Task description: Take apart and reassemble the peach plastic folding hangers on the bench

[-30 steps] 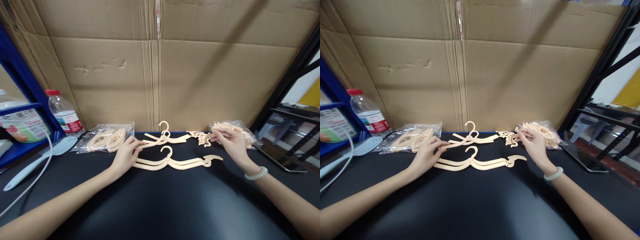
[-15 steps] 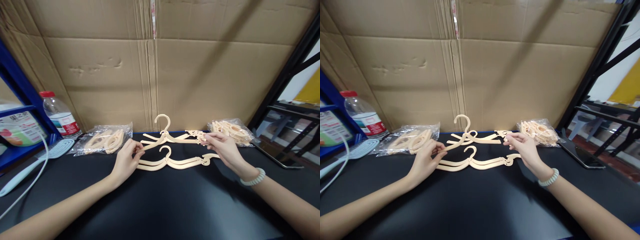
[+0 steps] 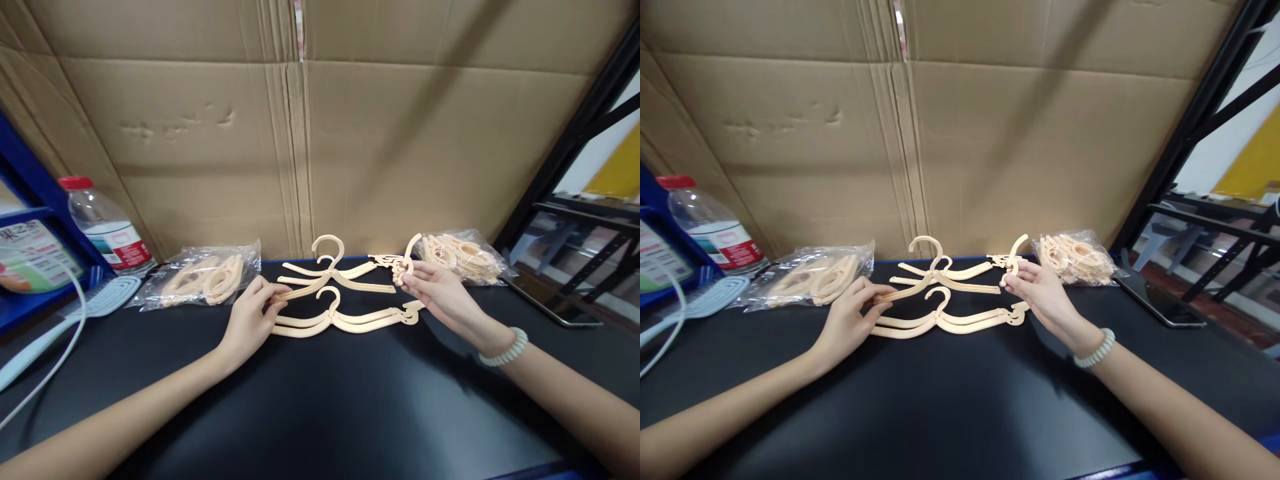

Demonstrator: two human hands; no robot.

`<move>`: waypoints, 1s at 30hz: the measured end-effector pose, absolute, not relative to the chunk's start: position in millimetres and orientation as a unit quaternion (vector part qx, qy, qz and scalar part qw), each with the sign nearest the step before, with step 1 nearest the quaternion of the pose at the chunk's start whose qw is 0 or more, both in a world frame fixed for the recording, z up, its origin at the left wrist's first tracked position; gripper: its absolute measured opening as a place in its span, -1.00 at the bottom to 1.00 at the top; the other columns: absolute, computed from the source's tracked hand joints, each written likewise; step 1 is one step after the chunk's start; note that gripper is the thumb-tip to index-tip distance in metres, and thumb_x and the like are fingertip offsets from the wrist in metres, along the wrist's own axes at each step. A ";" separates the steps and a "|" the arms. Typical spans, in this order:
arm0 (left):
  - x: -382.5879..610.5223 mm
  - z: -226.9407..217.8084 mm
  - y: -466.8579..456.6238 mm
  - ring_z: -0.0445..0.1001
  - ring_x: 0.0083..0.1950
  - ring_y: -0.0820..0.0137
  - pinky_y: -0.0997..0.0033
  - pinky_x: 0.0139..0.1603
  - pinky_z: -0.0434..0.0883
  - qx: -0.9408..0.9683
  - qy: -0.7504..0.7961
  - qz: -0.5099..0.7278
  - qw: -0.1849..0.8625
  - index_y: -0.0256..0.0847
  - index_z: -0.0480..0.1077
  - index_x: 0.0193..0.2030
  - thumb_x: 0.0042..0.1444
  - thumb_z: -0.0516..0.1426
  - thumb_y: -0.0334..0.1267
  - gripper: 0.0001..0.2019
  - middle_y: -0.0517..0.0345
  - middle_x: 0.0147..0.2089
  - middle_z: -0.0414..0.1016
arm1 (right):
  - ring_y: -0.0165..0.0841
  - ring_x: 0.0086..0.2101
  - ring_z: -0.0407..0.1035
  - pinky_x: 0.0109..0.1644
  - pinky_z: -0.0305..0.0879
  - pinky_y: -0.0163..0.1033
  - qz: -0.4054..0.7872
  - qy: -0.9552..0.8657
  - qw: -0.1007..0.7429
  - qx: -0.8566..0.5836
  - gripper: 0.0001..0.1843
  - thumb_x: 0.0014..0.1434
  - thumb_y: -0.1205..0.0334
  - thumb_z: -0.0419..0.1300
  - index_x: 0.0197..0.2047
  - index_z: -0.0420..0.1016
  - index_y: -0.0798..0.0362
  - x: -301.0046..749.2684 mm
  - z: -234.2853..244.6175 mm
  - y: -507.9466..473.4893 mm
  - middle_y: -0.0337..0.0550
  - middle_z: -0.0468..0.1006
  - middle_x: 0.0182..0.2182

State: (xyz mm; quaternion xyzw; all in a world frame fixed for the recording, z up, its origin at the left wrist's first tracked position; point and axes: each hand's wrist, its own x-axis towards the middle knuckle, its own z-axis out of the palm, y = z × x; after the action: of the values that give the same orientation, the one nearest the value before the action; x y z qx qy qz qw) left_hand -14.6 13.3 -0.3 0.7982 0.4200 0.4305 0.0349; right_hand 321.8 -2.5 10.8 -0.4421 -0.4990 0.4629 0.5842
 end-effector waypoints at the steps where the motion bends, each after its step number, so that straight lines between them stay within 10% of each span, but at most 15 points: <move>1: -14.6 0.2 13.1 0.34 -0.37 0.42 0.41 -0.36 0.36 0.799 0.419 0.430 0.034 -0.14 0.43 -0.22 0.15 0.07 -0.33 -0.87 0.21 -0.38 0.26 | -0.34 -0.27 0.47 -0.06 0.44 -0.18 0.462 -0.514 0.573 -0.439 -0.64 -0.12 0.07 0.44 -0.30 0.47 0.04 322.8 10.5 -2.2 -0.17 0.54 -0.33; 30: -15.1 -1.0 14.0 0.33 -0.40 0.46 0.48 -0.41 0.32 0.798 0.393 0.457 0.017 -0.18 0.45 -0.26 0.12 0.11 -0.42 -0.88 0.25 -0.41 0.26 | -0.18 -0.09 0.48 0.05 0.40 -0.13 0.631 -0.468 0.486 -0.383 -0.73 0.01 0.14 0.40 -0.36 0.44 0.11 323.3 11.7 -4.4 -0.07 0.56 -0.21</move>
State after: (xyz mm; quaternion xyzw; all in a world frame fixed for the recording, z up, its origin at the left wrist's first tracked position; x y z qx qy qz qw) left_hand -15.1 14.0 -1.0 0.7982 0.3925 0.4566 0.0165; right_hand 323.3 -4.4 11.7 -0.3829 -0.4676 0.6312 0.4862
